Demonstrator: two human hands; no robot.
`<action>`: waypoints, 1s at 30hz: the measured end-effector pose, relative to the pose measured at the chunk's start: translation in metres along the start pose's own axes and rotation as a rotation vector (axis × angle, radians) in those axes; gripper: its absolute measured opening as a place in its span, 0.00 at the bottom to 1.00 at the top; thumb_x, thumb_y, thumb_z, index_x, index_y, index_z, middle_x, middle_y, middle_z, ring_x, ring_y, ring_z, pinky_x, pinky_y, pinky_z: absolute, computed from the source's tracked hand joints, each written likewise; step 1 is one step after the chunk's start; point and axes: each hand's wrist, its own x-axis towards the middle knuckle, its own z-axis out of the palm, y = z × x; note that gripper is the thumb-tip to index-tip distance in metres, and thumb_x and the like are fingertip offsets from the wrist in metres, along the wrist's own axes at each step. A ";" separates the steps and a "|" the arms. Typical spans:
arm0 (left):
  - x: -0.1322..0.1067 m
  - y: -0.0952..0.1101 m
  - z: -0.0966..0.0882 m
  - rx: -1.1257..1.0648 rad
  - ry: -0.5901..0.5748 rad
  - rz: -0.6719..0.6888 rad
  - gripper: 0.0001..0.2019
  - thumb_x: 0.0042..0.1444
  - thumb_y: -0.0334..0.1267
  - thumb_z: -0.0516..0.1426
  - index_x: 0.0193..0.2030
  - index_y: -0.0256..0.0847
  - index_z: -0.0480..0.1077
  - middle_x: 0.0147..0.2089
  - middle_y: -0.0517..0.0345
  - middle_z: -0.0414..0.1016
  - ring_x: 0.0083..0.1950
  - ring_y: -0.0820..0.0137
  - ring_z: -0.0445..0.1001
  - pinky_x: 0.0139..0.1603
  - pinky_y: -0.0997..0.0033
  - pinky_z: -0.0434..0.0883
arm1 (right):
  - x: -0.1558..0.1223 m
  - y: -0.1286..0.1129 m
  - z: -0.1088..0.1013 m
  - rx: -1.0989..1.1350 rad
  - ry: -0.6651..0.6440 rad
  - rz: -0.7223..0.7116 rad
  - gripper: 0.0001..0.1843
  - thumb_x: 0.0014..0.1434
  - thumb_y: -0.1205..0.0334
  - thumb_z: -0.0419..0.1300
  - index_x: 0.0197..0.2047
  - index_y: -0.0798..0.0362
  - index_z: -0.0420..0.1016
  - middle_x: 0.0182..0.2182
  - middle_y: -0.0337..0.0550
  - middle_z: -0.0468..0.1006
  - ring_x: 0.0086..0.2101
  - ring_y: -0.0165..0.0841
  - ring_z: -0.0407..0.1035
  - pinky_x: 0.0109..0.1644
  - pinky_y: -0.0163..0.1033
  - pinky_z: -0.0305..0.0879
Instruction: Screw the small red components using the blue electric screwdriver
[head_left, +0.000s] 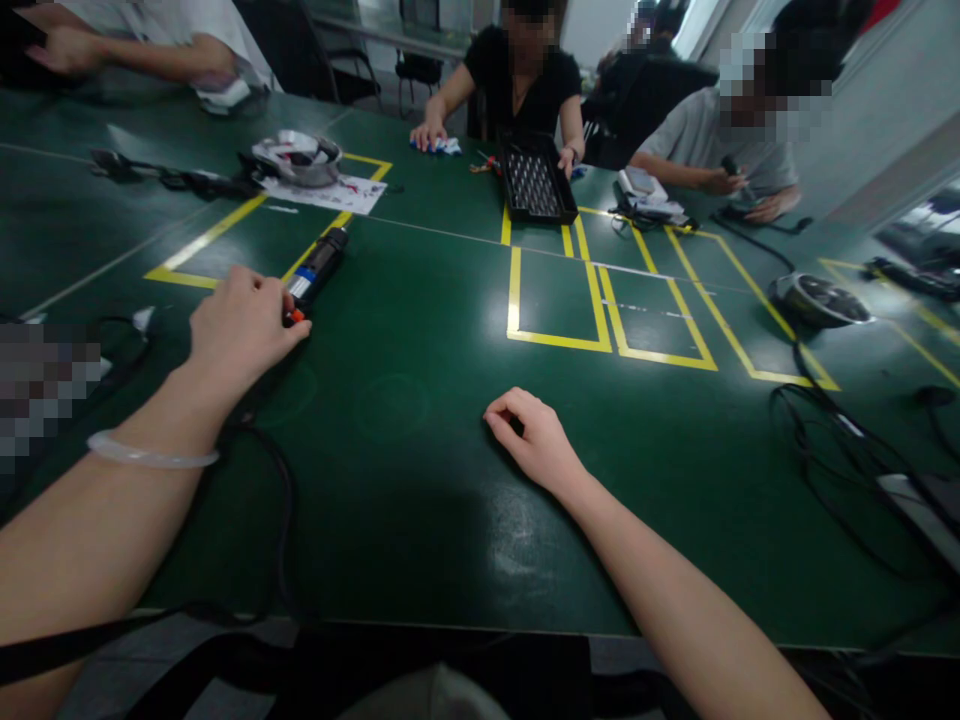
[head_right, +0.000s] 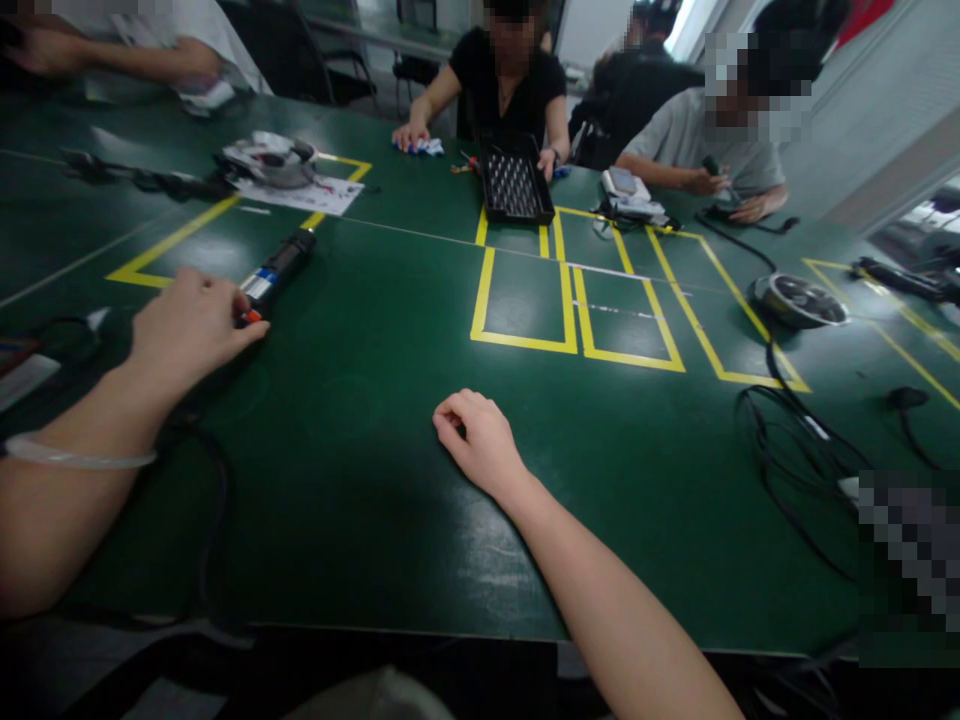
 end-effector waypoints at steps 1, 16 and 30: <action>-0.001 0.000 0.000 0.005 0.000 0.002 0.33 0.61 0.68 0.46 0.49 0.35 0.65 0.59 0.44 0.58 0.57 0.48 0.65 0.52 0.46 0.70 | 0.000 0.000 0.000 0.000 -0.001 0.000 0.07 0.66 0.65 0.56 0.35 0.51 0.71 0.31 0.40 0.73 0.35 0.34 0.69 0.43 0.40 0.61; 0.000 0.014 0.002 0.104 0.033 -0.117 0.25 0.65 0.51 0.48 0.54 0.28 0.67 0.60 0.31 0.63 0.57 0.41 0.69 0.51 0.43 0.71 | 0.000 0.002 0.002 -0.003 0.012 -0.014 0.07 0.66 0.66 0.56 0.34 0.51 0.72 0.31 0.40 0.74 0.35 0.33 0.69 0.42 0.39 0.62; 0.006 0.007 0.019 0.131 0.137 -0.102 0.20 0.63 0.49 0.53 0.49 0.32 0.71 0.55 0.35 0.67 0.52 0.47 0.72 0.48 0.49 0.75 | 0.000 0.003 0.001 0.013 0.018 -0.024 0.06 0.65 0.66 0.56 0.35 0.52 0.72 0.32 0.40 0.73 0.34 0.33 0.68 0.42 0.38 0.61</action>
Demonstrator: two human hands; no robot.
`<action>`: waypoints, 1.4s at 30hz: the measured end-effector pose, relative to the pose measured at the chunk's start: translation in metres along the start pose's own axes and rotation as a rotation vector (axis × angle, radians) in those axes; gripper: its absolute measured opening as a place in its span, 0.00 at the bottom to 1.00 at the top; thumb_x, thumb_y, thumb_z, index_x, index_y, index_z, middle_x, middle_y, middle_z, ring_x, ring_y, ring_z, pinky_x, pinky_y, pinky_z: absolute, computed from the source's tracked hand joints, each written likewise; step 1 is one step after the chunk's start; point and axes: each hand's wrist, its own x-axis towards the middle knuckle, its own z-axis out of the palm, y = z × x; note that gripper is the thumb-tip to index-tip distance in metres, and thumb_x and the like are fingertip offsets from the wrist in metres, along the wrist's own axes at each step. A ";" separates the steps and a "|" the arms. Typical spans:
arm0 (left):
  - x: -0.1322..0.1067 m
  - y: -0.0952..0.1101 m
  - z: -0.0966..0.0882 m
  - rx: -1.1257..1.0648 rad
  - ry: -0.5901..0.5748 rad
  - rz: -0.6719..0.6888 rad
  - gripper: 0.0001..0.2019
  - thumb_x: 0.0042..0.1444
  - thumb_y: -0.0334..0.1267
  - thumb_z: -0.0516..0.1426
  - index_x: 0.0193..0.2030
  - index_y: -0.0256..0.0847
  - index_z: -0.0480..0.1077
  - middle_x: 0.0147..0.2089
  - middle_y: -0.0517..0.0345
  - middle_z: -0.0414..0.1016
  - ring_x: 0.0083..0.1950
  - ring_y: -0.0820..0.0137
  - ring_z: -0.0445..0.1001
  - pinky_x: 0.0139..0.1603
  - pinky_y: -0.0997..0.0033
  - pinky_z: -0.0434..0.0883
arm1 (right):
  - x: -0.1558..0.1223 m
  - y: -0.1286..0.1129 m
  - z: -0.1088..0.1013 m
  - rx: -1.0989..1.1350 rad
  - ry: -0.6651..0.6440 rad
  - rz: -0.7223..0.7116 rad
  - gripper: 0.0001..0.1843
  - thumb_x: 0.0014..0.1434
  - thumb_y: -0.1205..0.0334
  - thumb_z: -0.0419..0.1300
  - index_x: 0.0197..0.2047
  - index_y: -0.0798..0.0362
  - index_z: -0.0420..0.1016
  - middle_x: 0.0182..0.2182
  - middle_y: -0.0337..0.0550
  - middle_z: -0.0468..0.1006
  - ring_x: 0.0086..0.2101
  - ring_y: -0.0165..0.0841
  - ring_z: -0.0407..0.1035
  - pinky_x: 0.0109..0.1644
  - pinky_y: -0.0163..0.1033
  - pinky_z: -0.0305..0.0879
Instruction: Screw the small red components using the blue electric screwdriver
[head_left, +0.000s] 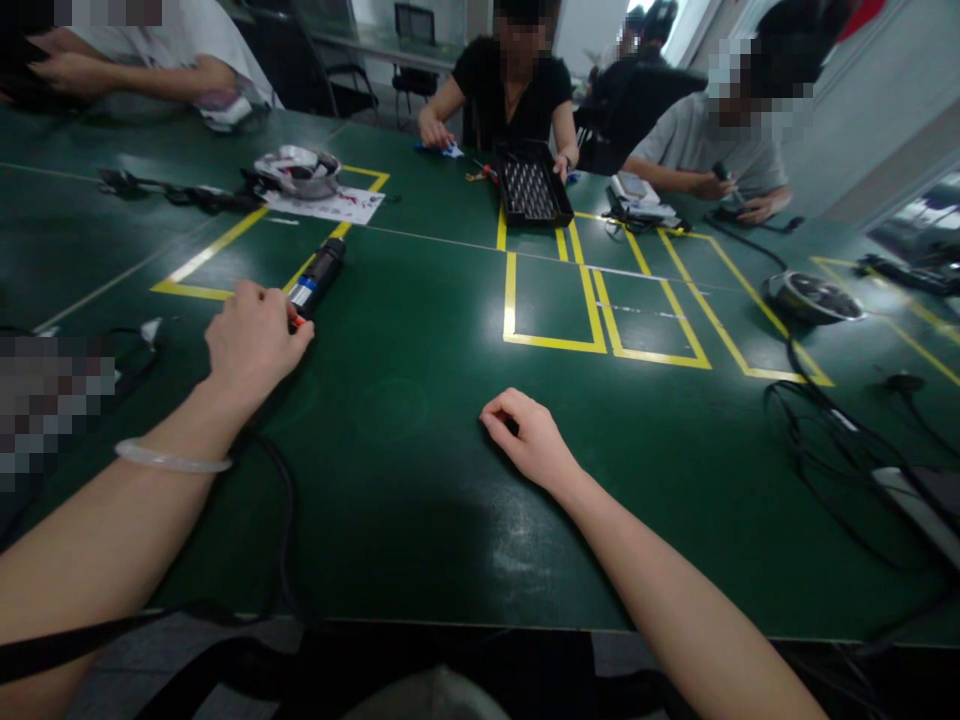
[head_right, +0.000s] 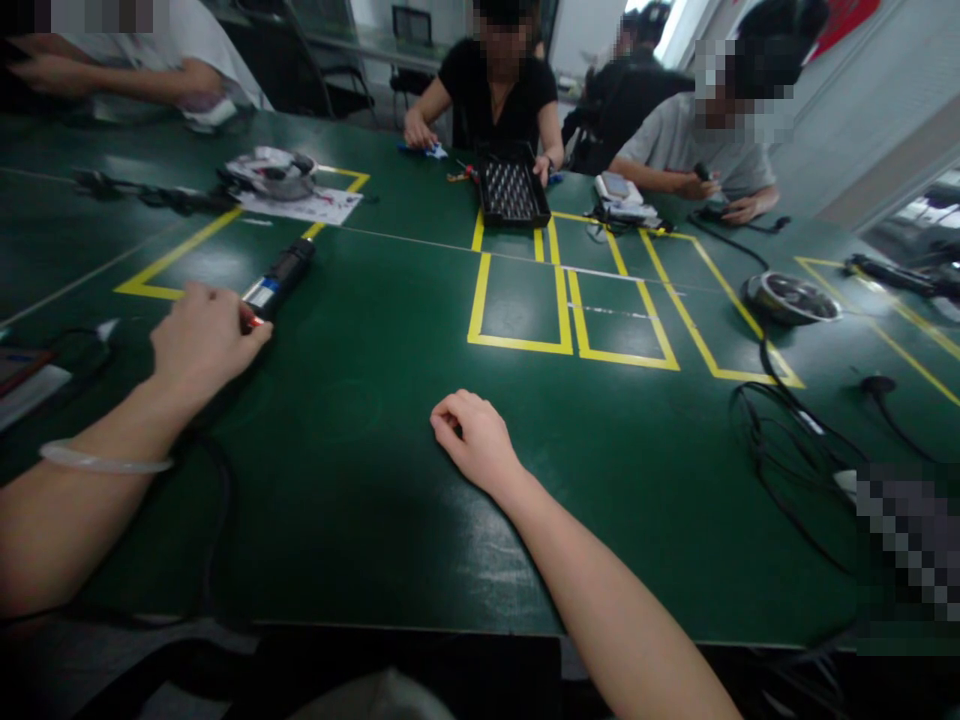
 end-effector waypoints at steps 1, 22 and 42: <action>0.001 -0.002 0.001 -0.037 -0.005 -0.007 0.19 0.62 0.49 0.54 0.48 0.34 0.71 0.55 0.36 0.67 0.52 0.48 0.71 0.48 0.49 0.75 | 0.000 0.000 0.000 0.004 -0.001 -0.003 0.06 0.65 0.67 0.56 0.35 0.52 0.72 0.32 0.40 0.73 0.34 0.33 0.68 0.42 0.38 0.61; -0.003 0.008 0.003 -0.037 0.049 -0.062 0.22 0.62 0.47 0.55 0.54 0.30 0.68 0.54 0.34 0.71 0.56 0.45 0.71 0.53 0.47 0.72 | -0.001 -0.002 0.000 0.008 -0.036 -0.017 0.06 0.65 0.67 0.56 0.35 0.51 0.71 0.32 0.40 0.72 0.35 0.33 0.68 0.42 0.38 0.62; -0.004 0.010 0.004 -0.122 -0.101 -0.008 0.29 0.69 0.46 0.42 0.71 0.28 0.54 0.66 0.24 0.63 0.57 0.39 0.71 0.51 0.39 0.71 | -0.002 -0.004 -0.001 0.000 -0.063 -0.014 0.06 0.66 0.66 0.56 0.36 0.51 0.71 0.33 0.40 0.72 0.35 0.32 0.68 0.43 0.38 0.63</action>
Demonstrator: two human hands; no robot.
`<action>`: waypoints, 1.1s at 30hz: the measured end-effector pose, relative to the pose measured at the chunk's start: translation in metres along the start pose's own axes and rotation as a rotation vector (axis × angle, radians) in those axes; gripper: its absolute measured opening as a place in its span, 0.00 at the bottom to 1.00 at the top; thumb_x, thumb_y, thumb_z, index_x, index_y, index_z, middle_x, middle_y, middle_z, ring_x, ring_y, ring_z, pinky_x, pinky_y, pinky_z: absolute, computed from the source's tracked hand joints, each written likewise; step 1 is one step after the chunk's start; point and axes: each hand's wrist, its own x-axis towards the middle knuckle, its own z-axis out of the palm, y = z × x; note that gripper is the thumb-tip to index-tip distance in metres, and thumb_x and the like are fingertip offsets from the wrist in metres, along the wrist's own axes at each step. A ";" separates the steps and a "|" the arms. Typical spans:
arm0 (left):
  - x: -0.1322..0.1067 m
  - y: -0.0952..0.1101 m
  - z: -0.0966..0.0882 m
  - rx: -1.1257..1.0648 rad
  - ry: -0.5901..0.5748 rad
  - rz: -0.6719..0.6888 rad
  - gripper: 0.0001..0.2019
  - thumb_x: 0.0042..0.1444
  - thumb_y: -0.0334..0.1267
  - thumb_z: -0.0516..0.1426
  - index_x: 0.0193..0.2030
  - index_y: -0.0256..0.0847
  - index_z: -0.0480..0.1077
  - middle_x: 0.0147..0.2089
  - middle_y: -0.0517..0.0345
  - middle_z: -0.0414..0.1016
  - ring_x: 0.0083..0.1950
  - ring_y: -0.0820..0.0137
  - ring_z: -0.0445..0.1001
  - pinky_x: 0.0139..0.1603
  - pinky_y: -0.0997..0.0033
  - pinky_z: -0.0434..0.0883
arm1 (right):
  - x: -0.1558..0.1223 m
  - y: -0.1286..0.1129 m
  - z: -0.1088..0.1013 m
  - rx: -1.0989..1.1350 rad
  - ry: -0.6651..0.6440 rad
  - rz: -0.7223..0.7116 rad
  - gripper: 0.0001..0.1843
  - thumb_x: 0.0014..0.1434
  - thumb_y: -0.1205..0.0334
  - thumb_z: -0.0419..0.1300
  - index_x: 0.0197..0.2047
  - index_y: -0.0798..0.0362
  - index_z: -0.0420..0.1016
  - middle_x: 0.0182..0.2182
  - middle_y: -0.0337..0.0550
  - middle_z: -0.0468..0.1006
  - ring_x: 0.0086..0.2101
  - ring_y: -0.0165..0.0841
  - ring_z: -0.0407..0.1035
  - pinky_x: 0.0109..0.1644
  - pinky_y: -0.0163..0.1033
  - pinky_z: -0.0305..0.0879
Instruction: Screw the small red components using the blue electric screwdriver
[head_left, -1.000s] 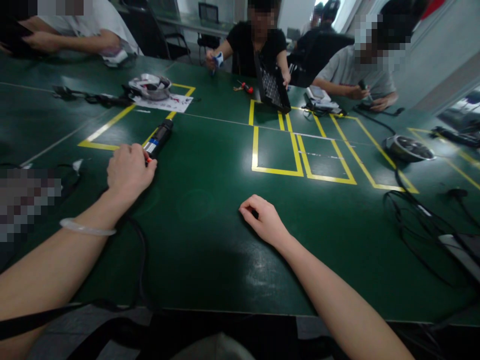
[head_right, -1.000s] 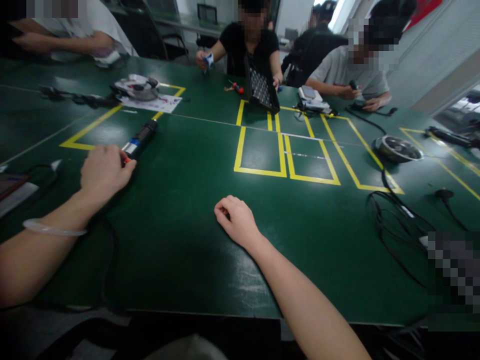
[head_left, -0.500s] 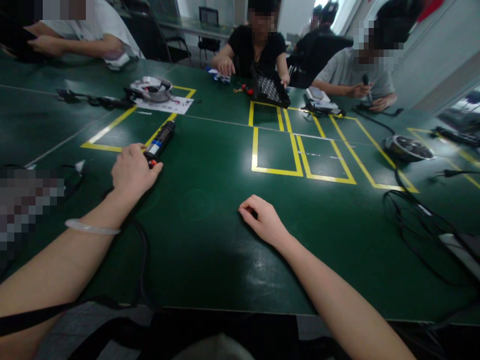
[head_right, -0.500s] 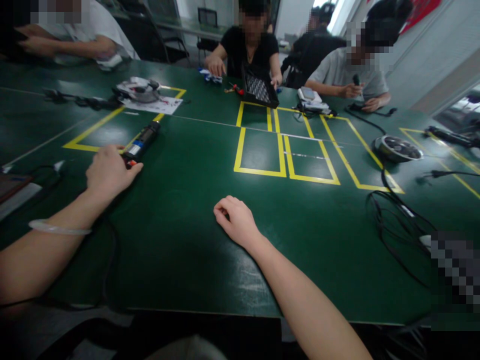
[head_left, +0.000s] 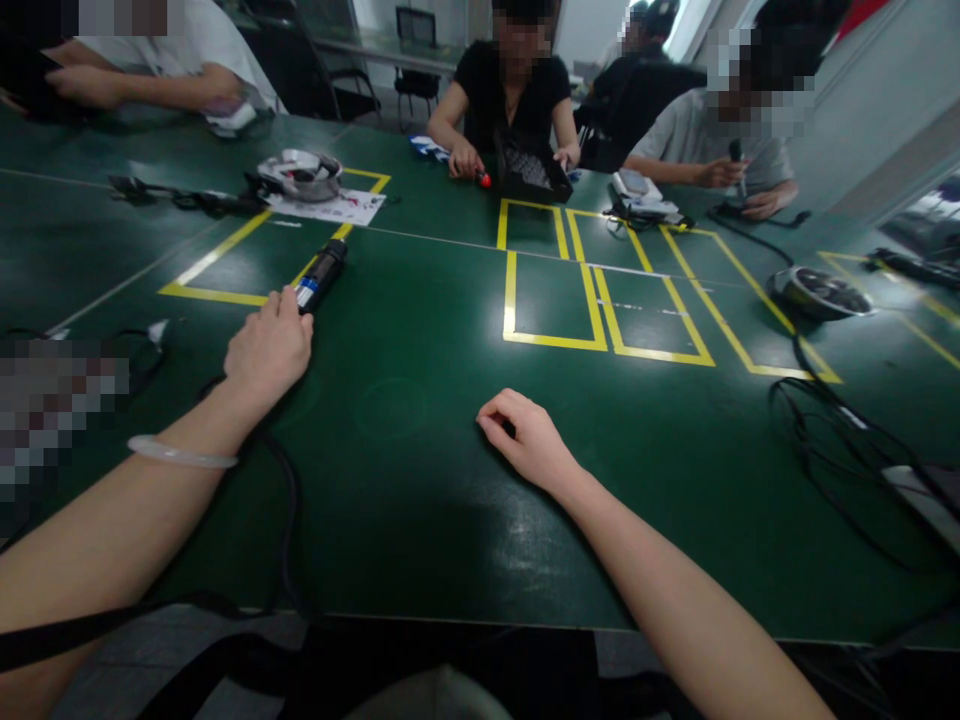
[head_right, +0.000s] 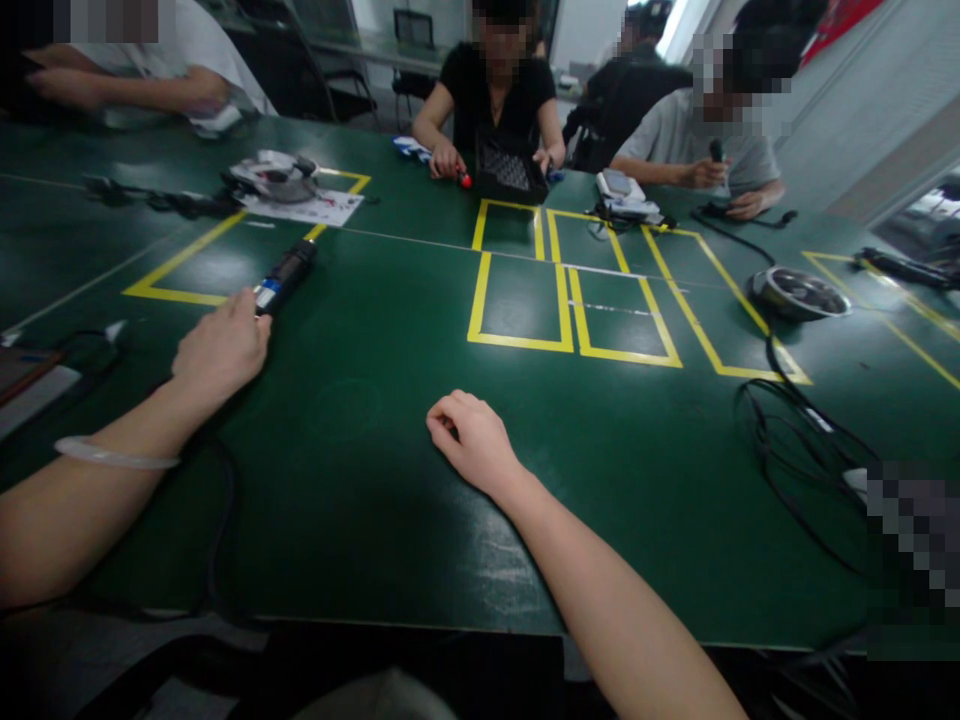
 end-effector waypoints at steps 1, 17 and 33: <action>0.000 0.000 0.000 0.001 0.003 -0.007 0.29 0.69 0.46 0.42 0.71 0.29 0.54 0.66 0.24 0.63 0.56 0.39 0.71 0.50 0.39 0.71 | 0.000 0.000 0.000 -0.001 0.000 0.000 0.06 0.66 0.67 0.56 0.36 0.51 0.71 0.33 0.40 0.72 0.35 0.32 0.68 0.43 0.38 0.63; -0.002 0.000 -0.002 0.012 -0.017 0.004 0.29 0.68 0.45 0.43 0.70 0.29 0.54 0.66 0.26 0.63 0.58 0.40 0.70 0.51 0.41 0.71 | 0.000 0.001 0.001 0.008 0.005 -0.001 0.06 0.66 0.67 0.56 0.36 0.51 0.71 0.33 0.40 0.72 0.35 0.32 0.68 0.42 0.38 0.63; 0.004 -0.011 0.001 -0.028 -0.041 -0.093 0.28 0.68 0.49 0.41 0.66 0.32 0.59 0.57 0.30 0.72 0.49 0.41 0.76 0.46 0.44 0.72 | 0.000 0.000 0.000 0.009 0.002 0.000 0.07 0.66 0.67 0.55 0.35 0.51 0.71 0.33 0.41 0.72 0.35 0.33 0.68 0.42 0.38 0.63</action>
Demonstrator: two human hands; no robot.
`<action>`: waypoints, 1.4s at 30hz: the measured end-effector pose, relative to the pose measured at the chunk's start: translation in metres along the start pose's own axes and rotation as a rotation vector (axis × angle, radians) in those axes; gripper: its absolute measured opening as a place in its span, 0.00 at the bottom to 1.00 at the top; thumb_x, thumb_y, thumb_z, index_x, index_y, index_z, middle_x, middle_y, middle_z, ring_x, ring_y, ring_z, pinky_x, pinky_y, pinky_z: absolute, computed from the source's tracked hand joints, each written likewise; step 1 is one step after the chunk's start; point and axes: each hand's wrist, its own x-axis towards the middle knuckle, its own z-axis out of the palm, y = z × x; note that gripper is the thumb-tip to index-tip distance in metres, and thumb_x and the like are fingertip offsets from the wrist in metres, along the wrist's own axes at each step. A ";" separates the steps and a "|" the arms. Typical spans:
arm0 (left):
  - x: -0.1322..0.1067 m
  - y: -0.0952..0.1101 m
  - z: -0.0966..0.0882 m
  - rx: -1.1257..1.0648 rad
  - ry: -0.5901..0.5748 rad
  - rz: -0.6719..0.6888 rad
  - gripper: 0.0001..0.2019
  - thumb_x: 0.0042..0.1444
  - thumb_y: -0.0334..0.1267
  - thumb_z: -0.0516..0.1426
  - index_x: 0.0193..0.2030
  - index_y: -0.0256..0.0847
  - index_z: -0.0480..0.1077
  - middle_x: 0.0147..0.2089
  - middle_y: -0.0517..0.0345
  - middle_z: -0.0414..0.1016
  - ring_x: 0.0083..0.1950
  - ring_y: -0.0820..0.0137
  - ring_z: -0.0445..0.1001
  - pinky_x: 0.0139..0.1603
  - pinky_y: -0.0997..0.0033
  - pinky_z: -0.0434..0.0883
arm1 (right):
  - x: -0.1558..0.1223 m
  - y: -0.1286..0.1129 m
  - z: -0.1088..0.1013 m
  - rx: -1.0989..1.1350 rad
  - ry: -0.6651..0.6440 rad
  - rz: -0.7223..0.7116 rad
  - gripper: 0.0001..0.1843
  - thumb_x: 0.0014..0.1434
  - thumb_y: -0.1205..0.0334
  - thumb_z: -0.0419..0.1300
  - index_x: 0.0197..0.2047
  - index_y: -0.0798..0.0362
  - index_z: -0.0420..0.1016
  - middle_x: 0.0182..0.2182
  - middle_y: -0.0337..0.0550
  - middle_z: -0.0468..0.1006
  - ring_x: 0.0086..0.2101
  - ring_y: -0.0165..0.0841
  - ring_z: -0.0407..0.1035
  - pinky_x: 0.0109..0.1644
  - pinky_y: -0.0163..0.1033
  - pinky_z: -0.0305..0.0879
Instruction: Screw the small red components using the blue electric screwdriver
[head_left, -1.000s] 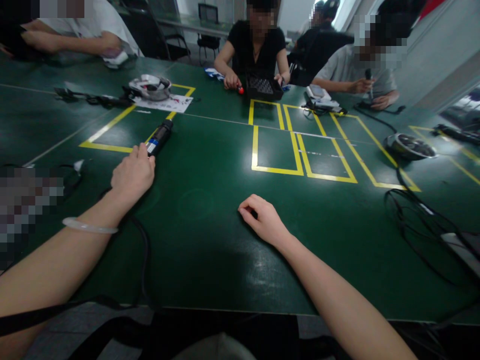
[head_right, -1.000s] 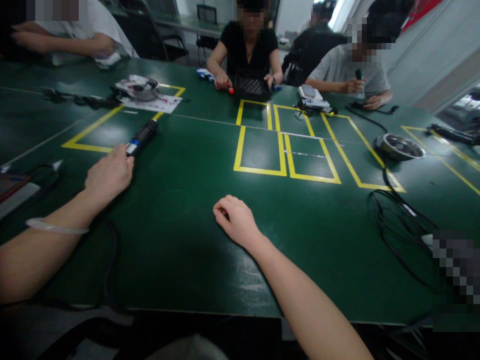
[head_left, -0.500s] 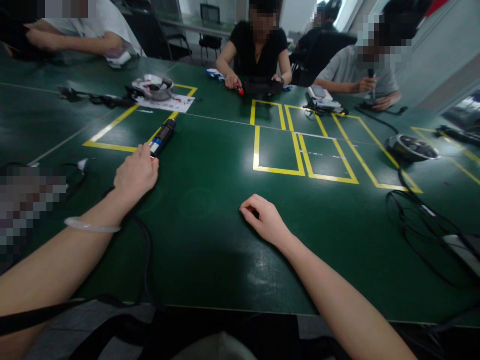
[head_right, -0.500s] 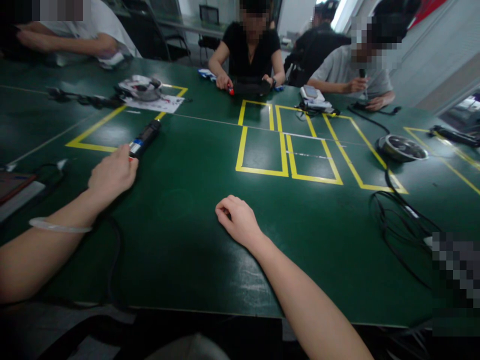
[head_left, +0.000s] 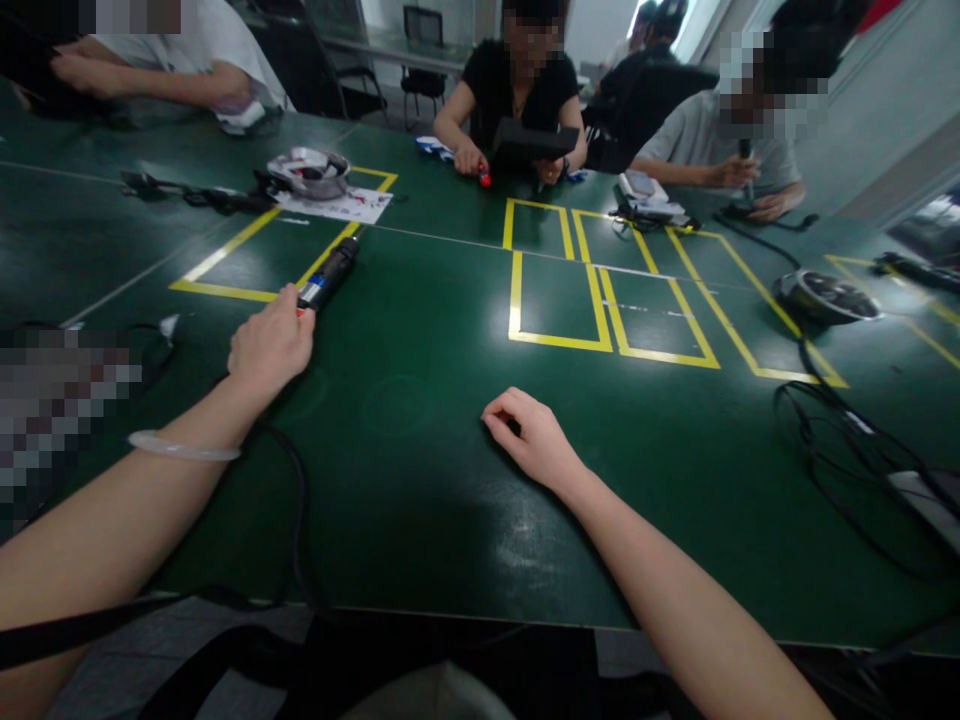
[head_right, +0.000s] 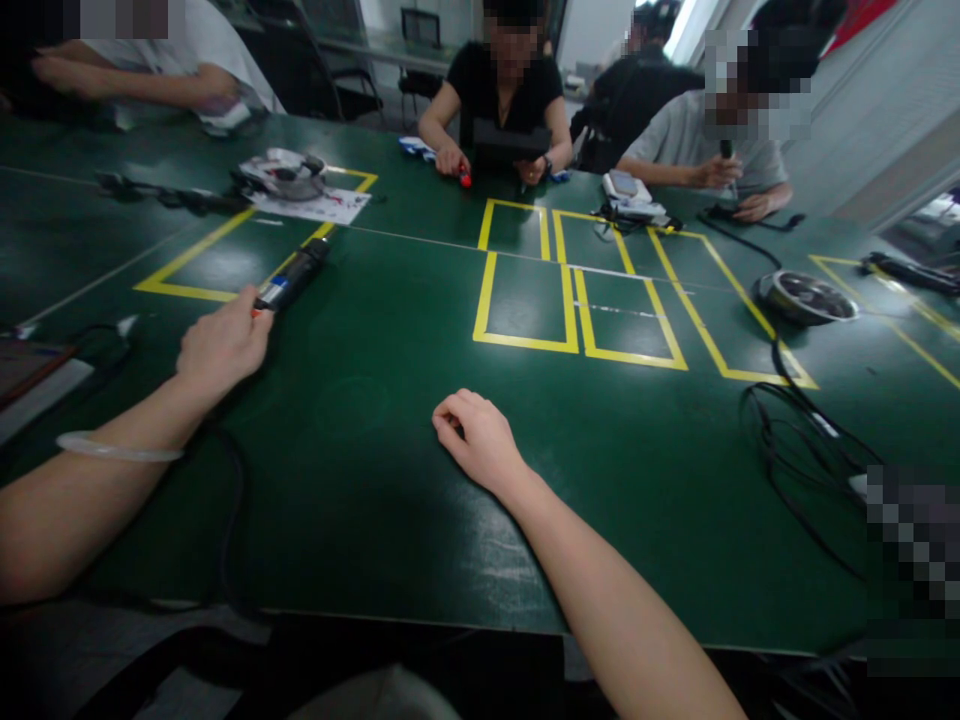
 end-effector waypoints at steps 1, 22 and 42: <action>0.000 0.000 0.000 -0.001 0.003 -0.012 0.27 0.69 0.49 0.41 0.65 0.32 0.60 0.55 0.29 0.73 0.48 0.42 0.76 0.45 0.43 0.72 | 0.000 0.000 0.000 -0.002 0.001 -0.001 0.07 0.66 0.67 0.55 0.35 0.51 0.71 0.33 0.41 0.72 0.35 0.32 0.68 0.41 0.38 0.62; 0.006 -0.012 0.005 -0.217 0.138 0.000 0.16 0.60 0.47 0.58 0.47 0.35 0.70 0.59 0.44 0.73 0.57 0.55 0.72 0.59 0.55 0.69 | 0.001 0.000 0.000 -0.008 -0.006 0.010 0.07 0.66 0.67 0.56 0.35 0.51 0.71 0.33 0.40 0.72 0.35 0.32 0.68 0.42 0.38 0.63; -0.007 0.004 -0.020 -0.030 0.124 0.031 0.21 0.64 0.49 0.51 0.52 0.33 0.70 0.52 0.44 0.70 0.49 0.56 0.69 0.47 0.55 0.71 | 0.001 0.002 0.000 -0.001 -0.006 -0.007 0.06 0.66 0.67 0.56 0.35 0.52 0.71 0.33 0.41 0.72 0.35 0.33 0.68 0.42 0.38 0.62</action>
